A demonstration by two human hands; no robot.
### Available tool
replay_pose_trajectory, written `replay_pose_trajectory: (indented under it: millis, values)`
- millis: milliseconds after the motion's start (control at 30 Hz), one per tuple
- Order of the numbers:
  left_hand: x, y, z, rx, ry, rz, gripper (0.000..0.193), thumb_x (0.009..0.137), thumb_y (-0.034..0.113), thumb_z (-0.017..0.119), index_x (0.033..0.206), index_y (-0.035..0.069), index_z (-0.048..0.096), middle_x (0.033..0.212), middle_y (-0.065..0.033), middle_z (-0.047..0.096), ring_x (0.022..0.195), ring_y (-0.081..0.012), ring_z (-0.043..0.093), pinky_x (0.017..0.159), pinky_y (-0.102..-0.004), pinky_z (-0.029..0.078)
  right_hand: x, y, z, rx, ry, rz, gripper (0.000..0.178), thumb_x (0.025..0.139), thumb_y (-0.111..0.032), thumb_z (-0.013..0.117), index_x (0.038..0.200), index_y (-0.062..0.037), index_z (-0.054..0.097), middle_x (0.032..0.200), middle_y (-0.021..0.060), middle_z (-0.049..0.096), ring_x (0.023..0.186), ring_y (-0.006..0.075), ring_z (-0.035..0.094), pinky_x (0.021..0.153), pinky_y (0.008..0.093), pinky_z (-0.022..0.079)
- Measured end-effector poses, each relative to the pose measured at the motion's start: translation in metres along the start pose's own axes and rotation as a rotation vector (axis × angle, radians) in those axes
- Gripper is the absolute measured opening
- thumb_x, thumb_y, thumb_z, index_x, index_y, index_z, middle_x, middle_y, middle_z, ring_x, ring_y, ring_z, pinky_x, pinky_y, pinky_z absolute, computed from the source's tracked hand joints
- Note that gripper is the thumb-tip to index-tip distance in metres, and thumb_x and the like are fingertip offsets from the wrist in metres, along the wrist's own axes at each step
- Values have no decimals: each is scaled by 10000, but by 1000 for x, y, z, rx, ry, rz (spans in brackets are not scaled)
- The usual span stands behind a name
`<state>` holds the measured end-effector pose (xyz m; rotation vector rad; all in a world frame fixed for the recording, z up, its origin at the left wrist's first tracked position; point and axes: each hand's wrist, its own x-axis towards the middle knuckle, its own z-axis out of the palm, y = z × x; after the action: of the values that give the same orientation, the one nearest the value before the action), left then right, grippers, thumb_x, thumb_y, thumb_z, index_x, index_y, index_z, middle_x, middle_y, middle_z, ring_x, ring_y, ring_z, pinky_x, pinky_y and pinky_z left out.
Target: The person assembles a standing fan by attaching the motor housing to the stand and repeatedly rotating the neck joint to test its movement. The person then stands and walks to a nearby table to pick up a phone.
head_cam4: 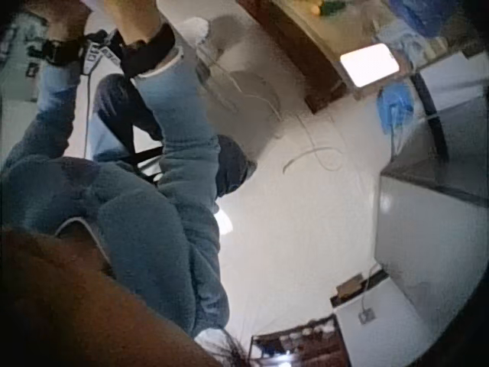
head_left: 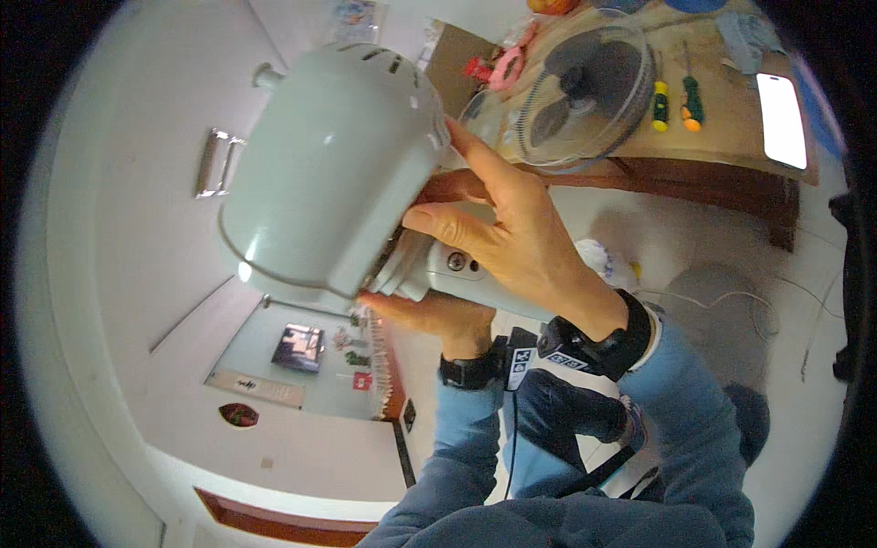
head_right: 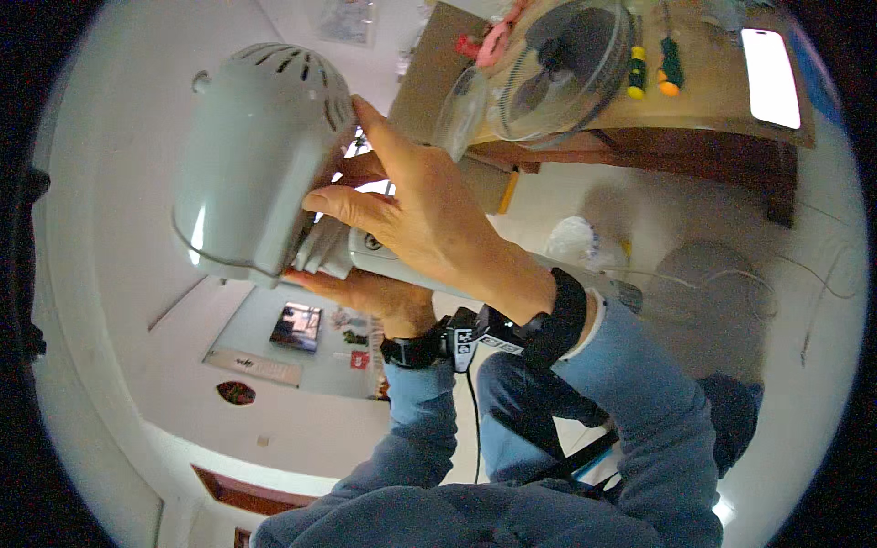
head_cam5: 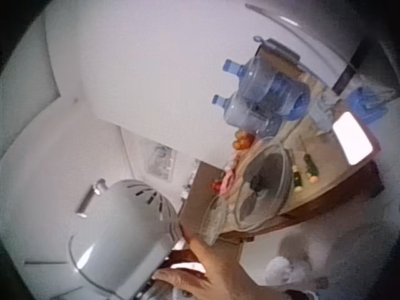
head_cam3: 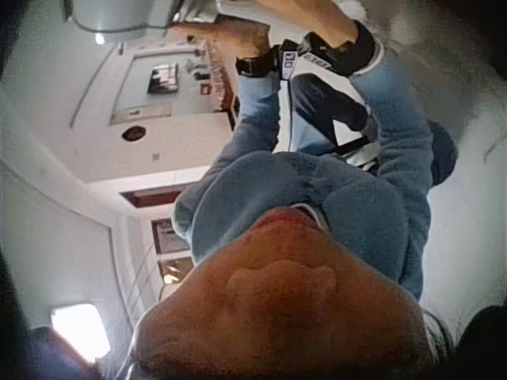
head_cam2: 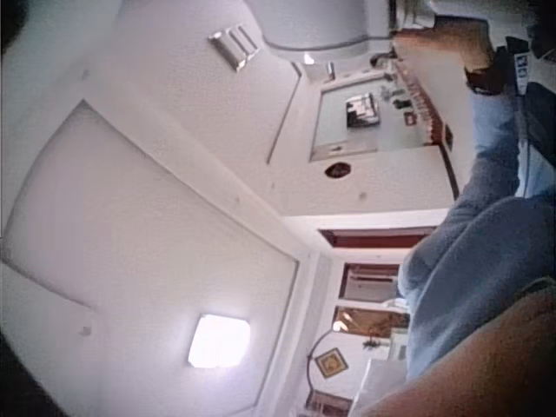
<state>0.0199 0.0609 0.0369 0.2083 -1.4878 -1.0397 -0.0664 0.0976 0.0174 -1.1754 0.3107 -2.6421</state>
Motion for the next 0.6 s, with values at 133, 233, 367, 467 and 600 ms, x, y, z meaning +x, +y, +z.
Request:
replay_pose_trajectory:
  millis: [133,233,367,467,600]
  values:
    - [-2,-5,-9,-96,-73,-24,799,868,719,343,1469,200,252,1493,-97,290,1355,-310,314,1124,-494,259,5,-3,3,-81,23,76,669,858,-173,692,1388,53,350,1007,139,672,951,186,647,845,309,513]
    - [3,-5,-17,-684,-425,-114,810,865,722,350,1463,184,258,1492,-101,289,1367,-302,292,1133,-479,256,4,-10,8,44,19,135,676,853,-168,699,1388,50,347,1026,154,669,974,180,637,851,304,509]
    - [6,-12,-25,-1017,-585,-201,830,857,733,355,1467,180,250,1496,-102,281,1377,-289,275,1150,-457,215,7,-12,9,73,54,228,680,849,-131,701,1395,49,338,1036,138,667,975,161,625,866,295,500]
    - [5,-15,-26,-1008,-560,-165,843,855,741,344,1462,163,256,1485,-98,302,1368,-283,288,1144,-438,216,5,-12,9,179,38,152,670,849,-108,698,1391,57,342,1081,121,651,999,151,608,877,283,491]
    - [-4,-11,-21,-52,-49,-31,829,844,734,358,1416,137,323,1403,-102,394,1294,-286,377,1080,-431,305,5,-10,13,191,75,137,657,843,-109,704,1381,50,361,1097,123,642,989,158,616,856,275,497]
